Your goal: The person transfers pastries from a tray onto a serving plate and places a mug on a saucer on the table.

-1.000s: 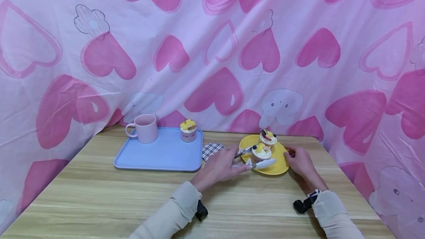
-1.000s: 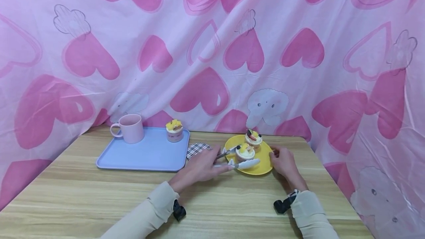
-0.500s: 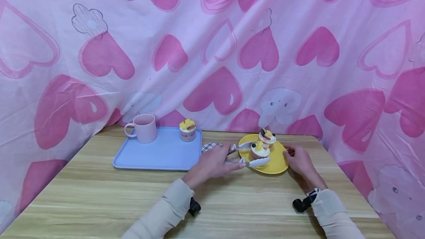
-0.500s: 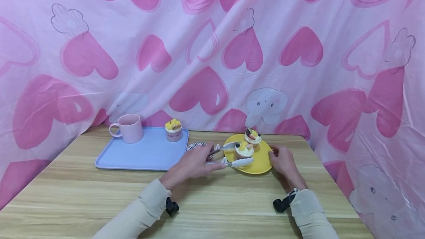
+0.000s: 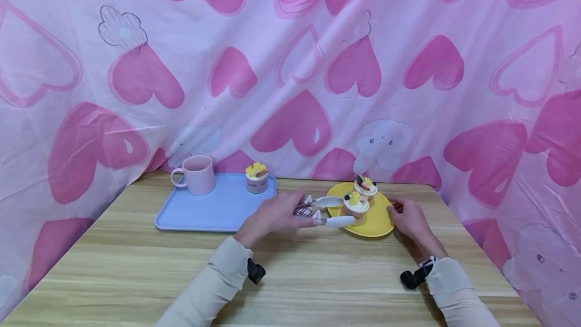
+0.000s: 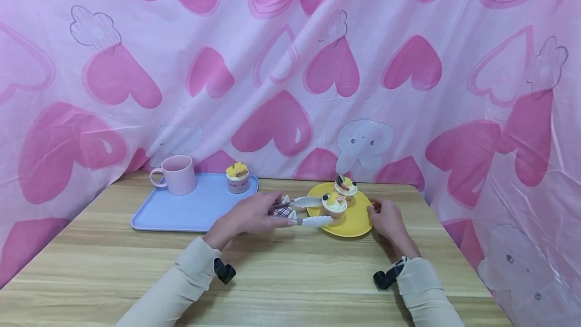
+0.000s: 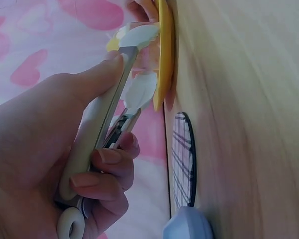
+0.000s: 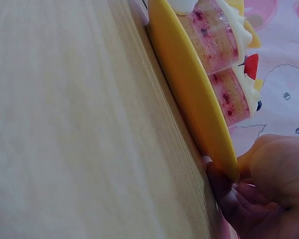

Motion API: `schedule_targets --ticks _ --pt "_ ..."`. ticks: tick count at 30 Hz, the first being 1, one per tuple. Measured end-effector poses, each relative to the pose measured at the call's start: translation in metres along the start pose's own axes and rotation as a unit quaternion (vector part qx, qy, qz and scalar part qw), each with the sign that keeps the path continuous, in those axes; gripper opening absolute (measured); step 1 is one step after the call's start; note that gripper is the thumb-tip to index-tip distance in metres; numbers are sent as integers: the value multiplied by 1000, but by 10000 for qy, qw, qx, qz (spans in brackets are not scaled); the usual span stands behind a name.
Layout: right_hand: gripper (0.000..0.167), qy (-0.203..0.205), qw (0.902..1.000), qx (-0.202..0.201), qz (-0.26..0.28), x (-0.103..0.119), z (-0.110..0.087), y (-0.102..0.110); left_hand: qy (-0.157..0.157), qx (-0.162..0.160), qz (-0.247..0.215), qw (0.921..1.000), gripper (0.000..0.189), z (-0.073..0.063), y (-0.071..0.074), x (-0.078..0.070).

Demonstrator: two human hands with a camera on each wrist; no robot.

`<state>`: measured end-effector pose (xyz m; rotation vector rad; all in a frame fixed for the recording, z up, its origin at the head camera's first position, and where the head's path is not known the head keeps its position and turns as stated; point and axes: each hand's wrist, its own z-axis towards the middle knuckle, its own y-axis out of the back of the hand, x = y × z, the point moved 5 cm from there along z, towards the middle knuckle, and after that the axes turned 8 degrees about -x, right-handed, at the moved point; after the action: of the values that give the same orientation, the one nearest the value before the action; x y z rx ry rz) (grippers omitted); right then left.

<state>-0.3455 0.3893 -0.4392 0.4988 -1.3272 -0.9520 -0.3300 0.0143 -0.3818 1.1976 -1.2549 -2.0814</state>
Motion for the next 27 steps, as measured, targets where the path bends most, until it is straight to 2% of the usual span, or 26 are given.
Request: schedule_targets --ticks 8,17,27 --pt "44 -7 10000 15 -19 -1 0 0 -160 -205 89 9996 52 2 -16 -10" --pt "45 -83 9999 86 -17 -1 0 0 -24 -189 -234 9995 59 2 -35 -14" --pt "45 -70 10000 39 -20 -1 0 -1 -21 -199 -290 9994 67 0 -36 -9"
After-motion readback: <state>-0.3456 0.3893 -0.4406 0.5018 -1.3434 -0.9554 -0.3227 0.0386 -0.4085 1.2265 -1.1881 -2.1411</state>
